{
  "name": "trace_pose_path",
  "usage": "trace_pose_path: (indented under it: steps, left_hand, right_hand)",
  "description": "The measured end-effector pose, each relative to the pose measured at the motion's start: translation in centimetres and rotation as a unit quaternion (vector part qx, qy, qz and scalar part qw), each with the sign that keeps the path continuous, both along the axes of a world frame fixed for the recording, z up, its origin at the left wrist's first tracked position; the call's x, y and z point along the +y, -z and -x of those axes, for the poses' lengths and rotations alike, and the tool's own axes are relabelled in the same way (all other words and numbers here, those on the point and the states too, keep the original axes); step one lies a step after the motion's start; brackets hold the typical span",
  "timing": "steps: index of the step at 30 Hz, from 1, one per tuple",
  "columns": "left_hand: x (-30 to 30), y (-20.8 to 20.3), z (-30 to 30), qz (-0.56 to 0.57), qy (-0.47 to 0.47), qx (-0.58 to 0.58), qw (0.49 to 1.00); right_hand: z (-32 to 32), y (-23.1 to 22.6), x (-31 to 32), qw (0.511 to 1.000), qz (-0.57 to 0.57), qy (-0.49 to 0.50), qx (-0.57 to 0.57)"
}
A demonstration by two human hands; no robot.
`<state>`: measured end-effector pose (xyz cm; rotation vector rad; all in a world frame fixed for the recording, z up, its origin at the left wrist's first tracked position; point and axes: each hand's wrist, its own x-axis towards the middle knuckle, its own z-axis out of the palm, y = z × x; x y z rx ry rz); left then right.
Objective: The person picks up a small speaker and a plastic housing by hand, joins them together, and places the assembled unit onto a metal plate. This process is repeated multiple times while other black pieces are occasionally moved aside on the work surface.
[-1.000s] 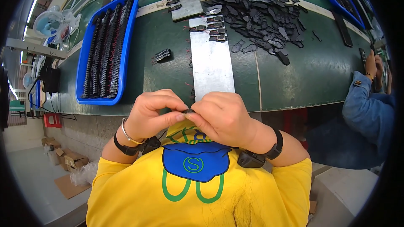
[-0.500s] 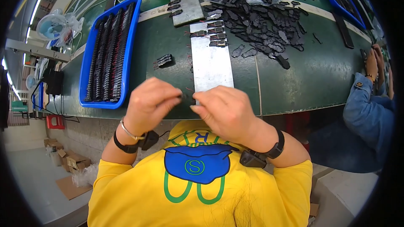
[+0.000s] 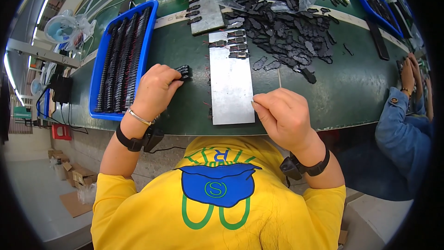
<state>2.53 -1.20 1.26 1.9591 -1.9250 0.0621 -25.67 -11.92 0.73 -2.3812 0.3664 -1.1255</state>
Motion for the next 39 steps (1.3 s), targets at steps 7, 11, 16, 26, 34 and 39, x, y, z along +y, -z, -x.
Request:
trace_pose_path:
  steps: [7,11,16,26,34,39]
  left_hand:
    - [0.0,-0.6,0.0,0.005,0.016,-0.004,1.0]
    - [0.9,-1.7,0.7,0.035,0.0,-0.002,0.999]
    - [2.9,-2.6,2.3,0.063,0.075,0.11,0.989]
    - [4.8,0.0,3.0,-0.05,0.215,0.343,0.913]
    - [3.2,-0.4,4.8,-0.14,0.002,0.712,0.688]
    - [2.5,0.2,5.5,-0.148,-0.02,0.727,0.67]
  right_hand:
    - [-1.3,-0.3,-0.8,1.0,0.029,-0.007,-0.003]
    - [-2.5,-0.5,-3.1,0.999,0.007,0.018,0.04]
    - [-4.4,-0.2,-6.4,0.985,-0.055,0.062,0.154]
    - [-5.5,1.7,-6.2,0.982,0.009,0.086,0.17]
    - [-4.1,-1.2,0.3,0.994,0.033,0.0,0.104]
    - [-4.2,-0.8,2.7,0.996,0.057,-0.029,0.062]
